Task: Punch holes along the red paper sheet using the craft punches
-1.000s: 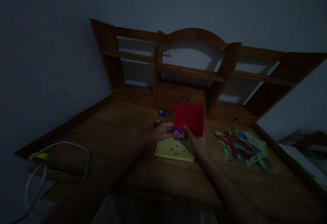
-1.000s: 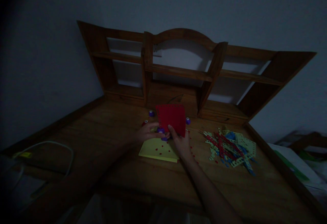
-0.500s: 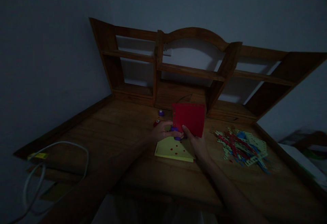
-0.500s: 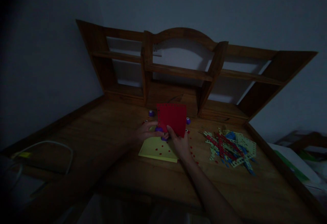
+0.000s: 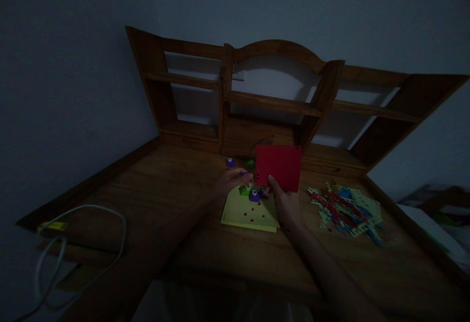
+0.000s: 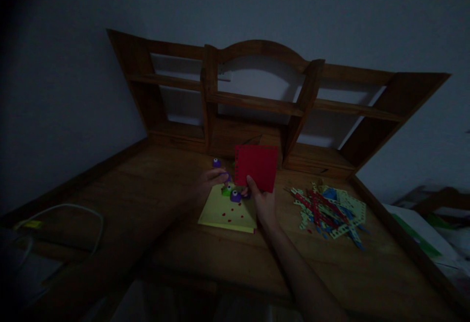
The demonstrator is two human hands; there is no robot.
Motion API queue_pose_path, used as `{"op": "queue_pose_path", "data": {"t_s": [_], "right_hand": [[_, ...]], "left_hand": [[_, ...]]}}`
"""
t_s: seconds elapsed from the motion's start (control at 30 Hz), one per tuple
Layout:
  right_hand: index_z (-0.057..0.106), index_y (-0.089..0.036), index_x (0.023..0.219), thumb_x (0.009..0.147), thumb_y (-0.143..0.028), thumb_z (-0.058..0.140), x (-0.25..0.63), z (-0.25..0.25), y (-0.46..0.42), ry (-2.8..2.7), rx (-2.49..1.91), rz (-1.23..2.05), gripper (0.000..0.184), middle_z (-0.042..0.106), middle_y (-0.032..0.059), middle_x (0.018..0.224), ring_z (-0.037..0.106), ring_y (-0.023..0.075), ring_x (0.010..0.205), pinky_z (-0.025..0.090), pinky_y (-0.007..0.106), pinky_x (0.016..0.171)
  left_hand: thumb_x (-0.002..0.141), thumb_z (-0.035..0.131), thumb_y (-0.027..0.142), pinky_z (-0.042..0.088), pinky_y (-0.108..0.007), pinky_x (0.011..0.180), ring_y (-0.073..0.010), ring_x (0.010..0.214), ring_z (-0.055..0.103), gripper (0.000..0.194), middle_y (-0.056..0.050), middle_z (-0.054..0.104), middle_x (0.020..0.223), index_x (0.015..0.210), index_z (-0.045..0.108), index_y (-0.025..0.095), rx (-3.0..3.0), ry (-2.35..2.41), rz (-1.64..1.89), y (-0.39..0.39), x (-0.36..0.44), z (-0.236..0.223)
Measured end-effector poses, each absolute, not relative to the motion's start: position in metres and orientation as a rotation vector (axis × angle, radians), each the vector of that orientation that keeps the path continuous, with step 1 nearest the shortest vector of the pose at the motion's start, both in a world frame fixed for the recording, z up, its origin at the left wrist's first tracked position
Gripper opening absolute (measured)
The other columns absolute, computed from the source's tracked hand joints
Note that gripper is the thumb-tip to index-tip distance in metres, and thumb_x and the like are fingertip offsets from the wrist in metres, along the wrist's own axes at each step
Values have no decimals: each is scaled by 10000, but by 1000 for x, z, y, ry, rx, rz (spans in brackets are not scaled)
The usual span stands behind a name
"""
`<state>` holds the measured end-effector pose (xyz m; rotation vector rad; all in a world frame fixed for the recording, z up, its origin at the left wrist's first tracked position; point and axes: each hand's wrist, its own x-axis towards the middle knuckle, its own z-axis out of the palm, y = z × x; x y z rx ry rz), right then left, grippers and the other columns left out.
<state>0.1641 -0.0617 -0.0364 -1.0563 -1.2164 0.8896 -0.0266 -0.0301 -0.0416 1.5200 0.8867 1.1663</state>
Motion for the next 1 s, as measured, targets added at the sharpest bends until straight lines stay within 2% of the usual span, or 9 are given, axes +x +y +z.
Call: {"op": "queue_pose_path", "data": {"t_s": [0.17, 0.37, 0.53, 0.7, 0.87, 1.0], "right_hand": [[621, -180, 564, 809, -433, 656, 166, -39, -59, -1207, -1035, 905, 354, 659, 40, 574, 605, 167, 544, 484, 278, 618], [603, -184, 575, 798, -412, 670, 163, -36, -62, -1181, -1031, 889, 326, 636, 21, 557, 580, 153, 531, 470, 265, 604], [600, -185, 647, 769, -417, 694, 163, -38, -61, -1130, -1018, 885, 279, 619, 4, 560, 561, 147, 520, 461, 261, 575], [597, -175, 652, 769, -434, 692, 166, -40, -58, -1176, -995, 929, 300, 601, 5, 557, 539, 141, 501, 428, 252, 523], [584, -169, 582, 764, -437, 697, 168, -37, -59, -1231, -1057, 908, 343, 608, 15, 563, 539, 136, 510, 418, 244, 527], [635, -164, 698, 693, -421, 760, 167, -39, -59, -1176, -1061, 920, 286, 664, 28, 661, 580, 156, 563, 443, 248, 539]], "left_hand": [[798, 621, 514, 423, -273, 668, -172, 716, 592, 380, -46, 660, 800, 879, 682, 147, 1251, 880, 1277, -21, -30, -48], [808, 579, 560, 409, -282, 659, -168, 694, 570, 427, -51, 652, 773, 825, 694, 150, 1203, 931, 1418, -19, -33, -46], [826, 540, 494, 356, -260, 531, -138, 564, 483, 356, -18, 560, 622, 756, 676, 173, 1178, 921, 1414, -16, -34, -44], [802, 506, 388, 293, -222, 446, -98, 476, 404, 268, 8, 480, 556, 716, 634, 169, 1162, 848, 1474, -9, -39, -55], [778, 485, 455, 206, -203, 362, -66, 365, 288, 318, 37, 409, 489, 636, 530, 173, 975, 762, 1292, -5, -46, -62], [777, 507, 493, 182, -197, 346, -56, 341, 267, 374, 54, 358, 440, 577, 479, 178, 981, 817, 1259, -5, -49, -63]]}}
